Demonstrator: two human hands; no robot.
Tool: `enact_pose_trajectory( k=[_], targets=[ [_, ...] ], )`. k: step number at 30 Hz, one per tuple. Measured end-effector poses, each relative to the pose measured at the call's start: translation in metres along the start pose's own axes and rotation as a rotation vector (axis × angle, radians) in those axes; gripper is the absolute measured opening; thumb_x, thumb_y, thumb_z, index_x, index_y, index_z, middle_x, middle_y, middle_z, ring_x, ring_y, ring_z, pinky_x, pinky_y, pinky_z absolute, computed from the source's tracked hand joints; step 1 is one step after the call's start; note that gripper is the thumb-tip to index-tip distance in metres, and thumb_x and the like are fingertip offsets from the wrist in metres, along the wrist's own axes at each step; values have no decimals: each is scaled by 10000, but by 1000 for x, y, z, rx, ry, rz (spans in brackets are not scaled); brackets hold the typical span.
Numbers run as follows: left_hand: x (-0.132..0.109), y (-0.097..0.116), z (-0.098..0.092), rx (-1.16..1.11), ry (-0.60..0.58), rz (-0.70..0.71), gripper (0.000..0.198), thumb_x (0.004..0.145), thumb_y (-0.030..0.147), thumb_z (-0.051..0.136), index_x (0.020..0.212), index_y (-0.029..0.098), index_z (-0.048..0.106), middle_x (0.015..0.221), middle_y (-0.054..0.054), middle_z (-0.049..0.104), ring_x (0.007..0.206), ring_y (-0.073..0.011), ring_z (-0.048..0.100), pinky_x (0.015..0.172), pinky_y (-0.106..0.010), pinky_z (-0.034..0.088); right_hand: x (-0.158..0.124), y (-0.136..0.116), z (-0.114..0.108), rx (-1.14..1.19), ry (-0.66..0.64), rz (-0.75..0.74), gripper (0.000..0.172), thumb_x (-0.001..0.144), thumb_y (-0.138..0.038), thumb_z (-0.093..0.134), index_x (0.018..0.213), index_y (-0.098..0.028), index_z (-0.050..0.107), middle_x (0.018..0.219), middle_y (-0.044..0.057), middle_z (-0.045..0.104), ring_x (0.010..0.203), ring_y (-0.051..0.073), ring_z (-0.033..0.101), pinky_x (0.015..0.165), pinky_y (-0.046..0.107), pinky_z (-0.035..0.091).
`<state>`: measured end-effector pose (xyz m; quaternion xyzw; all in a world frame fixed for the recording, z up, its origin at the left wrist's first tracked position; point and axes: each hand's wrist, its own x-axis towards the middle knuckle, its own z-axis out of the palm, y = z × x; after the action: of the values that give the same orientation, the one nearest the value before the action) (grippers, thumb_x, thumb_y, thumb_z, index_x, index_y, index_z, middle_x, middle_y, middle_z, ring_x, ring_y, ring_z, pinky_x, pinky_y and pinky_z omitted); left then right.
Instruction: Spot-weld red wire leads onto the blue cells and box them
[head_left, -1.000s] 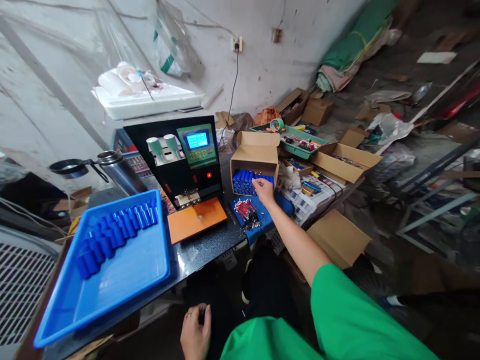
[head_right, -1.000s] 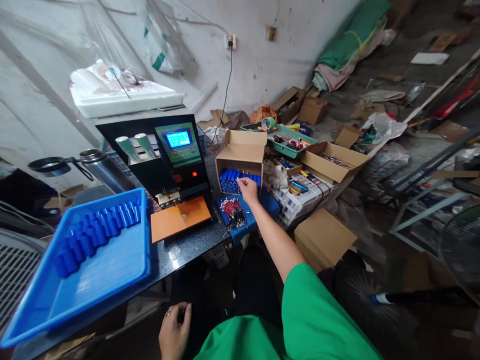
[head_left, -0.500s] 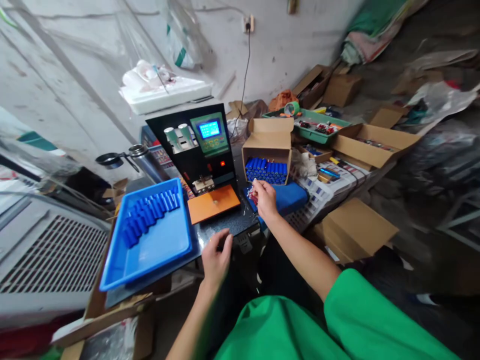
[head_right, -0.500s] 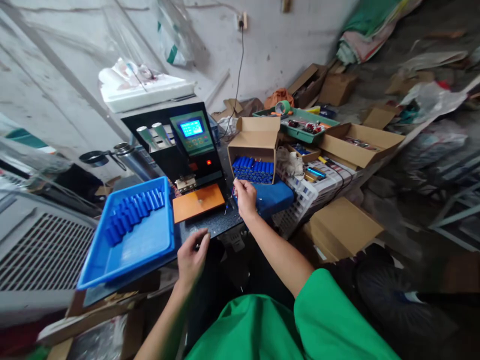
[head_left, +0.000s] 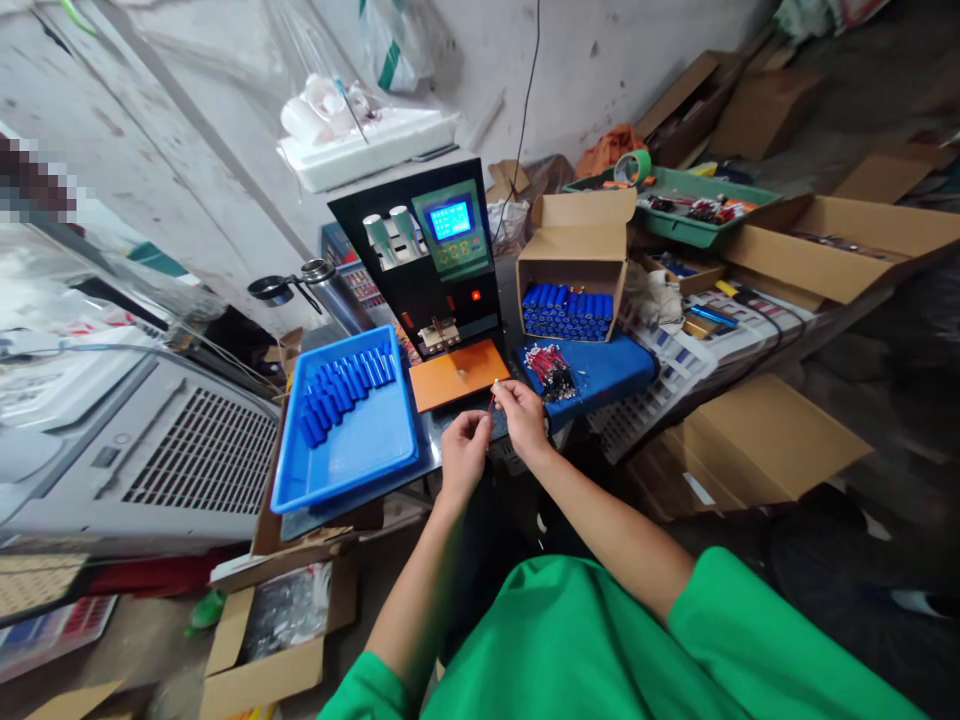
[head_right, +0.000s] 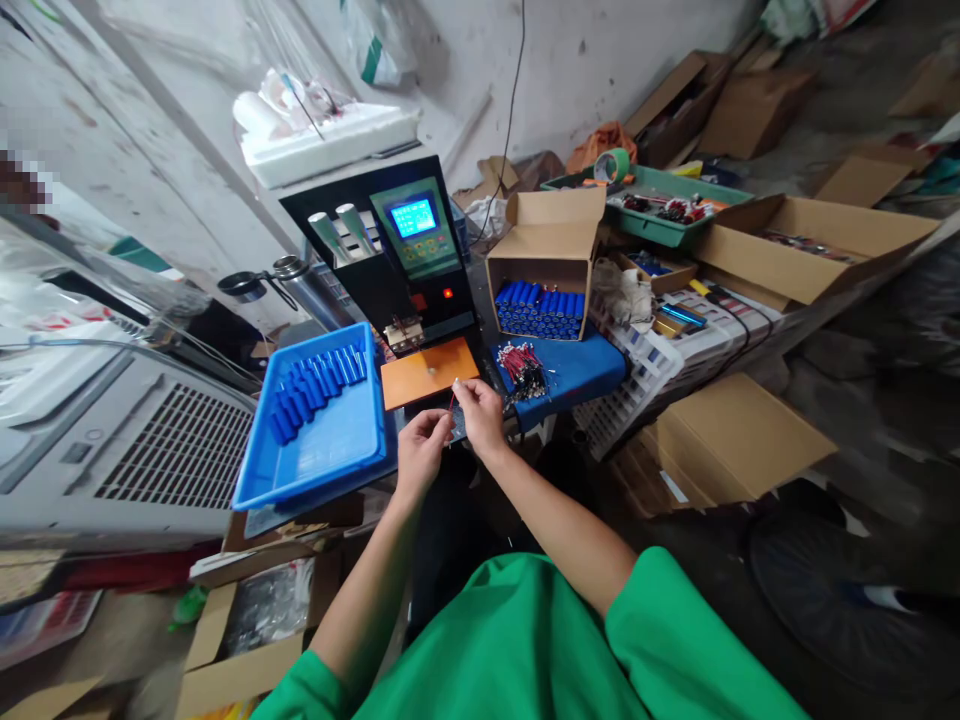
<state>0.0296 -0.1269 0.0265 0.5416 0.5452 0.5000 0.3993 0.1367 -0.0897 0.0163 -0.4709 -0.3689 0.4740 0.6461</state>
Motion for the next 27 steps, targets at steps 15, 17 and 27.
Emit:
enact_pose_trajectory(
  k=[15, 17, 27],
  targets=[
    [-12, -3, -30, 126, -149, -47, 286, 826, 438, 580, 716, 177, 540, 643, 20, 513, 636, -118, 451, 635, -254, 382, -17, 6, -28, -232, -513, -36, 276, 782, -470, 686, 726, -200, 681, 693, 19, 642, 662, 172, 585, 656, 293, 487],
    [-17, -6, -33, 137, -168, -56, 268, 823, 418, 572, 716, 175, 533, 662, 15, 526, 651, -121, 458, 628, -252, 377, -19, 9, -31, -271, -548, -30, 266, 780, -469, 691, 727, -209, 695, 711, 28, 657, 680, 185, 603, 673, 302, 500],
    [-25, -15, -74, 178, -163, -80, 282, 866, 420, 620, 943, 153, 669, 850, -32, 678, 720, -138, 581, 684, -260, 455, -28, 23, -37, -281, -561, 64, 365, 736, -581, 747, 710, -220, 702, 689, 58, 684, 629, 202, 640, 636, 328, 542]
  ],
)
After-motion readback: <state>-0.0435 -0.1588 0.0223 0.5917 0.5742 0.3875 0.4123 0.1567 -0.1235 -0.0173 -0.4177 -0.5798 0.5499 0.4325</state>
